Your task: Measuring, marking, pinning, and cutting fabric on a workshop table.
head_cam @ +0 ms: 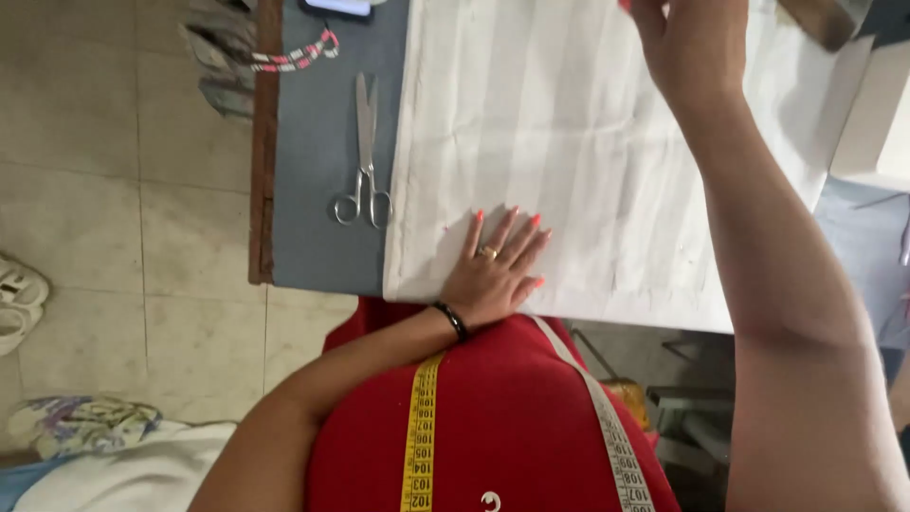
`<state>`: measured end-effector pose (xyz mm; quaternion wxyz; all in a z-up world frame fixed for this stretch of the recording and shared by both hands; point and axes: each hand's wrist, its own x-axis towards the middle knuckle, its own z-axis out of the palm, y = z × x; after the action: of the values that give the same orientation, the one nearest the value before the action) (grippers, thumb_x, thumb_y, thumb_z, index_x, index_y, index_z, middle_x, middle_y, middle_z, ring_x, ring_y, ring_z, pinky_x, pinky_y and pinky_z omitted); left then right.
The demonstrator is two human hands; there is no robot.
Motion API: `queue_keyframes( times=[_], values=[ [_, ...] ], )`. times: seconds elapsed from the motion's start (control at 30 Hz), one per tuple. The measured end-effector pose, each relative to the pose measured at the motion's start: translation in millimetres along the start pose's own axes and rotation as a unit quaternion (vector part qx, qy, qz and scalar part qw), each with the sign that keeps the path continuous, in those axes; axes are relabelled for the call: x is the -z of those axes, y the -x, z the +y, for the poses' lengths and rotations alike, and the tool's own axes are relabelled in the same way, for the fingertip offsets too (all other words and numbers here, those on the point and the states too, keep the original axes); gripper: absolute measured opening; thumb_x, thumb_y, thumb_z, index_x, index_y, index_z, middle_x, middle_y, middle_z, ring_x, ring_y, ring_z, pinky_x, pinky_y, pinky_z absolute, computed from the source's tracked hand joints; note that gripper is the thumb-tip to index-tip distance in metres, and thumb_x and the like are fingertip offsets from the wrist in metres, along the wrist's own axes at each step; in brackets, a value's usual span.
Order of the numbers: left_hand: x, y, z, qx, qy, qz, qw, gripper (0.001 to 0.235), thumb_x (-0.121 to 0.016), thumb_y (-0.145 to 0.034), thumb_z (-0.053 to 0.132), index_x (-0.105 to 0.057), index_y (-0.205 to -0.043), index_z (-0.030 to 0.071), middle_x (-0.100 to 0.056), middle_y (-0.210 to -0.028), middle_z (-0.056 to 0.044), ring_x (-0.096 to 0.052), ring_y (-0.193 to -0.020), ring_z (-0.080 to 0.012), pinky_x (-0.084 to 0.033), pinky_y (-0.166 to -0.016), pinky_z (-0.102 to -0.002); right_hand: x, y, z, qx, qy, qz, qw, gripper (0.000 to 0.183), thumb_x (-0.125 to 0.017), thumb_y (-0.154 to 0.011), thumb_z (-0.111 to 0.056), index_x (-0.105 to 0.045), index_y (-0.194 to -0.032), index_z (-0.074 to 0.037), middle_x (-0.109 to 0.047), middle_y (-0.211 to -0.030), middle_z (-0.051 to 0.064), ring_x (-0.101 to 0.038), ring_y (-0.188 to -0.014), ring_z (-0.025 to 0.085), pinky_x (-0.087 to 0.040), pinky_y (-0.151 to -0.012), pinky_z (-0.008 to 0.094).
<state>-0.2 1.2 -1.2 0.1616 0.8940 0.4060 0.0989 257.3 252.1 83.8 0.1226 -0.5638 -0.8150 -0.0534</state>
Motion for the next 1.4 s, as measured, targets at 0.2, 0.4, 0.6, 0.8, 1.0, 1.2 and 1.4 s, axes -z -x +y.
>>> queue_keyframes(
  times=[0.2,0.4,0.6,0.8,1.0,1.2,1.4],
  values=[
    [-16,13,3,-0.050,0.036,0.108,0.992,0.058,-0.058,-0.103,0.045,-0.049,-0.154,0.018,-0.040,-0.164,-0.005,-0.031,-0.154,-0.0304,-0.015,-0.126,-0.061,53,181,-88,-0.079,-0.280,-0.108,0.951,0.016,-0.076,-0.099,0.006,-0.078,-0.108,-0.006,-0.071,-0.095,0.012,-0.066,-0.084,0.027,-0.057,-0.070,0.035],
    [-42,31,16,-0.057,0.037,0.146,0.987,0.041,-0.049,-0.108,0.035,-0.058,-0.144,0.019,-0.049,-0.158,-0.001,-0.041,-0.149,-0.0240,-0.023,-0.126,-0.054,23,286,-99,-0.196,-0.312,-0.095,0.925,0.015,-0.078,-0.094,-0.004,-0.078,-0.106,-0.013,-0.071,-0.096,0.009,-0.073,-0.084,0.030,-0.059,-0.071,0.036],
    [-48,27,27,-0.073,-0.009,0.221,0.973,0.028,-0.055,-0.106,0.030,-0.069,-0.124,0.013,-0.066,-0.131,-0.005,-0.060,-0.126,-0.0251,-0.038,-0.118,-0.053,21,292,-104,-0.149,-0.226,-0.061,0.961,0.013,-0.077,-0.093,-0.007,-0.077,-0.104,-0.015,-0.070,-0.096,0.007,-0.072,-0.083,0.030,-0.061,-0.072,0.040],
    [-41,2,40,-0.058,-0.005,0.252,0.966,0.039,-0.055,-0.105,0.037,-0.064,-0.135,0.014,-0.062,-0.140,-0.004,-0.050,-0.140,-0.0236,-0.031,-0.123,-0.052,21,283,-102,-0.072,-0.131,-0.064,0.987,0.010,-0.075,-0.096,-0.012,-0.078,-0.102,-0.019,-0.069,-0.093,0.002,-0.072,-0.086,0.024,-0.060,-0.070,0.034],
    [-47,2,41,-0.059,0.000,0.257,0.965,0.044,-0.050,-0.107,0.041,-0.062,-0.140,0.014,-0.057,-0.150,-0.004,-0.048,-0.144,-0.0253,-0.027,-0.123,-0.054,27,282,-102,-0.038,-0.060,-0.079,0.994,0.010,-0.075,-0.096,-0.011,-0.079,-0.102,-0.019,-0.070,-0.089,0.001,-0.072,-0.083,0.020,-0.060,-0.071,0.029],
    [-48,2,40,-0.060,0.000,0.271,0.961,0.045,-0.053,-0.106,0.042,-0.062,-0.141,0.014,-0.057,-0.151,-0.004,-0.048,-0.144,-0.0271,-0.028,-0.122,-0.057,24,279,-103,-0.006,-0.015,-0.076,0.997,0.009,-0.076,-0.095,-0.013,-0.078,-0.099,-0.020,-0.069,-0.086,-0.003,-0.071,-0.081,0.016,-0.057,-0.068,0.025],
    [-53,0,41,-0.064,0.002,0.294,0.954,0.044,-0.057,-0.104,0.040,-0.064,-0.139,0.014,-0.059,-0.148,-0.005,-0.050,-0.142,-0.0283,-0.031,-0.121,-0.059,22,278,-103,0.039,0.036,-0.050,0.997,0.008,-0.077,-0.094,-0.013,-0.076,-0.096,-0.021,-0.066,-0.084,-0.004,-0.069,-0.080,0.014,-0.057,-0.067,0.025]
  ],
)
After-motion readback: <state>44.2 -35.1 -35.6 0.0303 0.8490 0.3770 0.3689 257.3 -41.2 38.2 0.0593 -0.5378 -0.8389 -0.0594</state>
